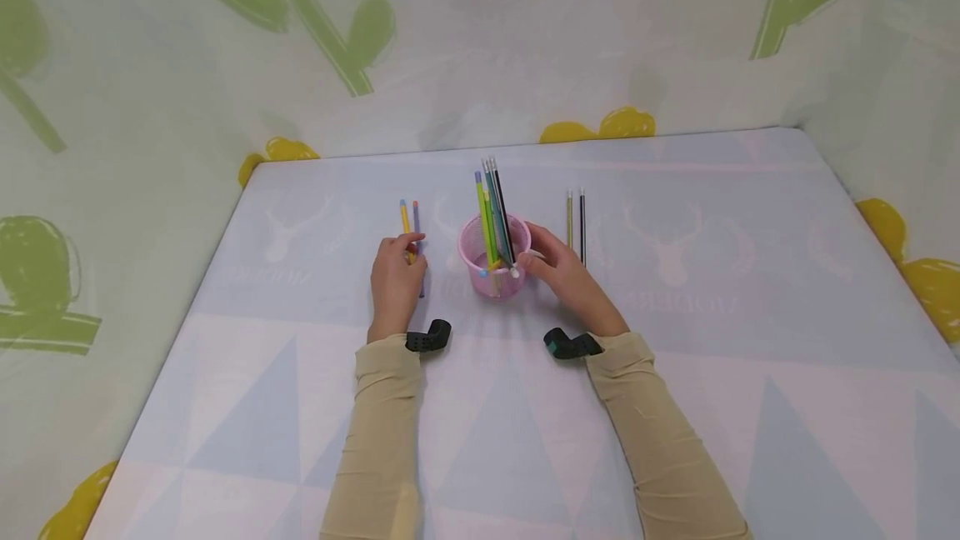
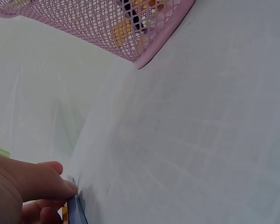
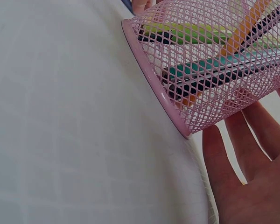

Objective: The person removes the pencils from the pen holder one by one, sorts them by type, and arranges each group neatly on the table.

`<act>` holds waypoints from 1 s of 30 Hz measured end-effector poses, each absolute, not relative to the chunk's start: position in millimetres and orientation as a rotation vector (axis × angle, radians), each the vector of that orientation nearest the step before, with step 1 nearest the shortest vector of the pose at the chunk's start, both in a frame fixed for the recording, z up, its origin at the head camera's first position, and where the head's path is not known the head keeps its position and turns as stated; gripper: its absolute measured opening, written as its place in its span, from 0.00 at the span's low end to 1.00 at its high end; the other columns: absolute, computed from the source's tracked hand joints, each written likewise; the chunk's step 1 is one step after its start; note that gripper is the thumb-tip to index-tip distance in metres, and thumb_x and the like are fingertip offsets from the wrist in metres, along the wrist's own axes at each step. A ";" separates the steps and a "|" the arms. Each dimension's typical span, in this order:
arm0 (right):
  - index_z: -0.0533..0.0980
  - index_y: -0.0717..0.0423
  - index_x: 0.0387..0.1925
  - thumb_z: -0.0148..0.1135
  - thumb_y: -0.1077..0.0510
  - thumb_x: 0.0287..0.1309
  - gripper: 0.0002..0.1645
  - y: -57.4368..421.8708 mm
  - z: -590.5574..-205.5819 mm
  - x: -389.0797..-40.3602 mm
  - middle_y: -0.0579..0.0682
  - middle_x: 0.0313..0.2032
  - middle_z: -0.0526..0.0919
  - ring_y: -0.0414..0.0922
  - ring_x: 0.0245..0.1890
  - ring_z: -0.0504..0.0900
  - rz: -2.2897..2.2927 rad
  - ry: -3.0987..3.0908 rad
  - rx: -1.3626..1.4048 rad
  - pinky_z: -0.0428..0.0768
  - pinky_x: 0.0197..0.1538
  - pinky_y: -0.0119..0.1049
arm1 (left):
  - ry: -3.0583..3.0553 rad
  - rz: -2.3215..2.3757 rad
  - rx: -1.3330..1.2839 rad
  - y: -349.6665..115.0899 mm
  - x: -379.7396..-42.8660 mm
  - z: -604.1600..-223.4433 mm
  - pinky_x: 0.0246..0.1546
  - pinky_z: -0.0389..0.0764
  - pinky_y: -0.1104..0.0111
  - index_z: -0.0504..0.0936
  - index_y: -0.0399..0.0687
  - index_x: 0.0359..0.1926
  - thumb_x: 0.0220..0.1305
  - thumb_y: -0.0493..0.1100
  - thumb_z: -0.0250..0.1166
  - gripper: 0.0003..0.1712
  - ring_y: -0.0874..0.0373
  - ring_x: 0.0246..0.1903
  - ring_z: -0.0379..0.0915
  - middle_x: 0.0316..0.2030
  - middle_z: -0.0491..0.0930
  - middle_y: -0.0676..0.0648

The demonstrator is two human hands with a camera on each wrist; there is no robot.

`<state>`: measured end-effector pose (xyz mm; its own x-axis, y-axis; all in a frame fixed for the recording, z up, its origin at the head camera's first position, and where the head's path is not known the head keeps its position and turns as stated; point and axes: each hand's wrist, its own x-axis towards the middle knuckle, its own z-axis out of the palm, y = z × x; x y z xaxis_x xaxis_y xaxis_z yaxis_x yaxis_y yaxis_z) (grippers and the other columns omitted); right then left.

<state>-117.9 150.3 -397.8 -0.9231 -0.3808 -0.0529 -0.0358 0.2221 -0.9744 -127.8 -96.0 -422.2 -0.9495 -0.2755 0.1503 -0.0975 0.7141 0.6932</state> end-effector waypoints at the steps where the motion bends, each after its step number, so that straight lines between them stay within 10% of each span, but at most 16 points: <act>1: 0.56 0.43 0.65 0.48 0.51 0.62 0.30 150.2 -397.1 -117.6 0.44 0.63 0.58 0.44 0.63 0.55 -1.754 2.222 -0.389 0.55 0.61 0.51 | -2.678 -1.068 0.293 -96.4 -127.7 -422.3 0.37 0.73 0.65 0.79 0.49 0.45 0.55 0.32 0.57 0.16 0.55 0.35 0.69 0.35 0.69 0.48; 30: 0.56 0.40 0.64 0.49 0.49 0.61 0.30 151.3 -401.2 -120.5 0.42 0.63 0.59 0.43 0.62 0.57 -1.761 2.221 -0.390 0.56 0.61 0.50 | -2.230 -1.487 0.127 -91.0 -130.3 -417.6 0.24 0.72 0.70 0.80 0.53 0.41 0.62 0.43 0.54 0.10 0.63 0.24 0.70 0.31 0.75 0.54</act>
